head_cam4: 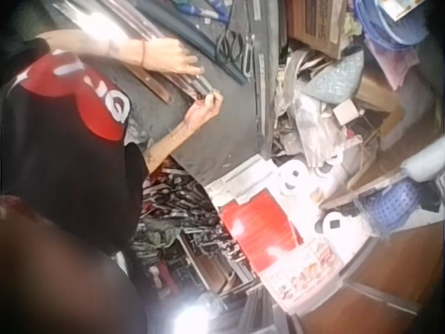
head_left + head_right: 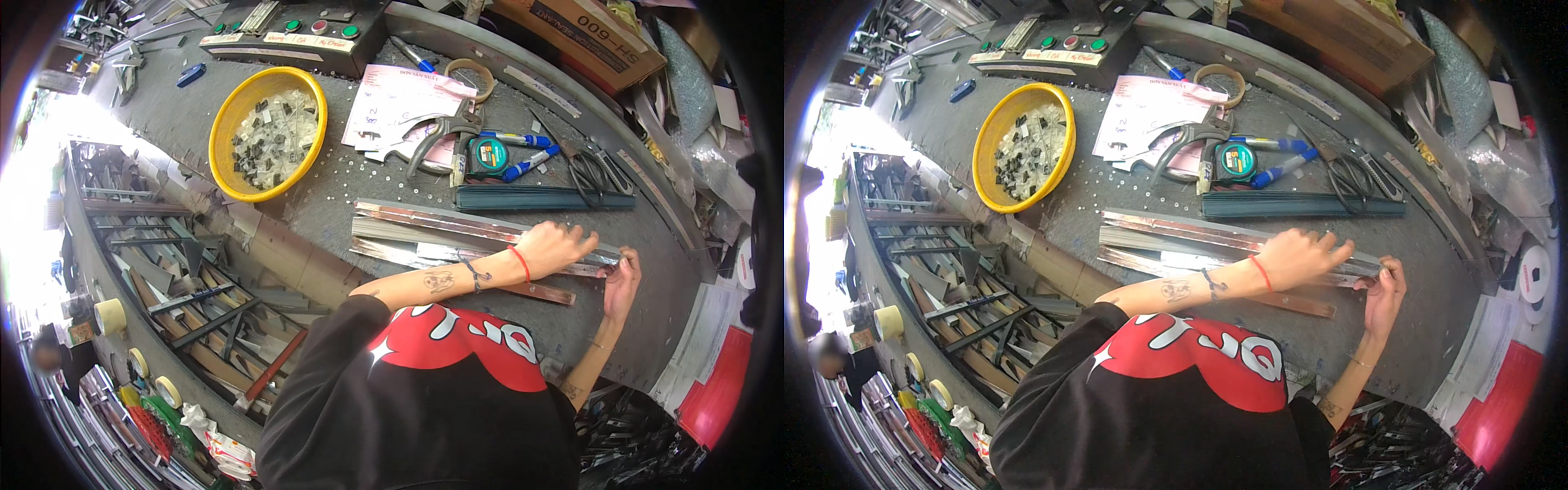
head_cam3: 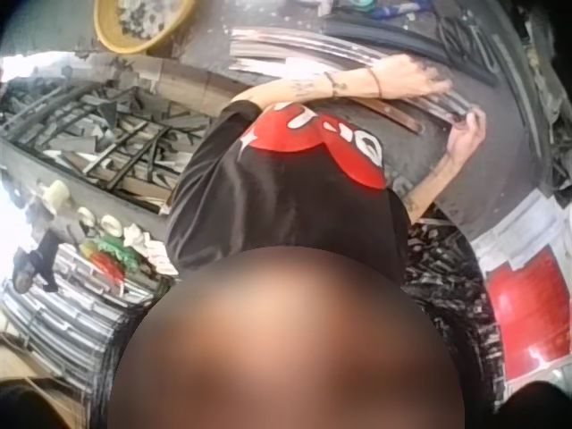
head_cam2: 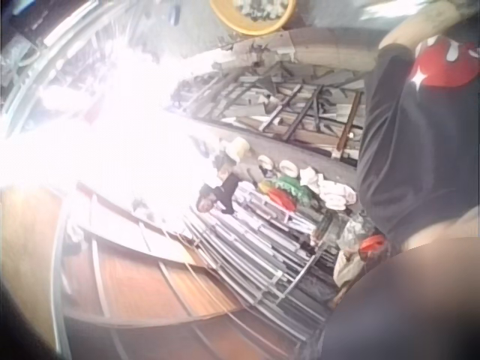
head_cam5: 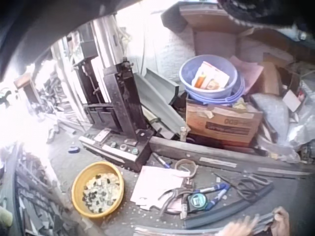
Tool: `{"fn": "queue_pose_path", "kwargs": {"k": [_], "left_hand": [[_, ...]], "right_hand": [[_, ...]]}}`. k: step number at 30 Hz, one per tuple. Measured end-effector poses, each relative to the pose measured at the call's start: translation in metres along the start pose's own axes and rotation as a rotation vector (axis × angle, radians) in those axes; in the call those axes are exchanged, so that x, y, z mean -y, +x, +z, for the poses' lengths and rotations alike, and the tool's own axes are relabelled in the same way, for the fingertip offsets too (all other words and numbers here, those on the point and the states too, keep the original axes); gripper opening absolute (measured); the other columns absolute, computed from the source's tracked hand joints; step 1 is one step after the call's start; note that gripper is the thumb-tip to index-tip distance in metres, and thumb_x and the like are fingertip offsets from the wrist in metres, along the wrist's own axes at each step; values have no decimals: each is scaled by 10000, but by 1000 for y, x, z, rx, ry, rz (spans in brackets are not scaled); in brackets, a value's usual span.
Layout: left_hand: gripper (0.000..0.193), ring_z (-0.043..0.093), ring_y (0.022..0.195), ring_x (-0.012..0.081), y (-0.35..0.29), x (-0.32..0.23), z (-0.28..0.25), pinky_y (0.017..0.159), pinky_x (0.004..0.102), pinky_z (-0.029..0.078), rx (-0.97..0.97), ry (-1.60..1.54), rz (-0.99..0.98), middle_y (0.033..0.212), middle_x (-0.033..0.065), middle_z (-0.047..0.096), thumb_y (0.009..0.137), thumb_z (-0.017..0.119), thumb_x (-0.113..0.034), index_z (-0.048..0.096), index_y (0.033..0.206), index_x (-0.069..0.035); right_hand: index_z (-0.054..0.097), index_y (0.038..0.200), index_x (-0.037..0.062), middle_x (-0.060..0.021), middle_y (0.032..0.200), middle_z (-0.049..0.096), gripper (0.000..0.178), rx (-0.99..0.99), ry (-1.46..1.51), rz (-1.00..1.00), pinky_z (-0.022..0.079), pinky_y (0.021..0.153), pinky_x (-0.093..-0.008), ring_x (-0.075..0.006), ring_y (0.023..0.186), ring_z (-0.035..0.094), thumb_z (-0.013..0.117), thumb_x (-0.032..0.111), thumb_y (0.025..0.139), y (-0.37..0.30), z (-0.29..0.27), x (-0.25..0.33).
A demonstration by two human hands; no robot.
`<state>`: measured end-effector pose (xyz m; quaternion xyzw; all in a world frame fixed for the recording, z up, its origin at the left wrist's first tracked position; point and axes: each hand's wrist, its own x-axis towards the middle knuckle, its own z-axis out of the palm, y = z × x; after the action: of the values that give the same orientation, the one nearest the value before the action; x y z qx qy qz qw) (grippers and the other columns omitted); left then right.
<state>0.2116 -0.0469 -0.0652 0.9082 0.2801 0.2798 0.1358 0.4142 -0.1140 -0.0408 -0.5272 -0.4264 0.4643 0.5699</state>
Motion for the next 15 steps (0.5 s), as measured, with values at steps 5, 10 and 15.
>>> {"fn": "queue_pose_path", "kwargs": {"k": [5, 10, 15], "left_hand": [[420, 662, 651, 218, -1, 0, 2, 482, 307, 520, -11, -6, -3, 832, 87, 600, 770, 553, -205, 489, 1167, -84], [410, 665, 655, 224, -1, 0, 5, 487, 315, 524, 5, -16, -4, 835, 89, 605, 770, 555, -201, 495, 1158, -82], [417, 668, 661, 228, -2, 0, 8, 491, 322, 527, 24, -27, -17, 854, 100, 613, 771, 562, -204, 495, 1164, -79]], "right_hand": [[487, 868, 26, -32, 864, 465, 110, -14, -7, 1, 510, 558, -263, -107, 743, 531, 444, 120, 906, -2, 2, -3], [481, 864, 31, -34, 856, 477, 109, -30, 1, 19, 513, 566, -252, -106, 733, 536, 445, 123, 909, -5, 4, -5], [477, 868, 33, -34, 853, 482, 111, -59, 82, 24, 517, 587, -246, -103, 726, 542, 443, 128, 913, -5, 8, -12]]}}
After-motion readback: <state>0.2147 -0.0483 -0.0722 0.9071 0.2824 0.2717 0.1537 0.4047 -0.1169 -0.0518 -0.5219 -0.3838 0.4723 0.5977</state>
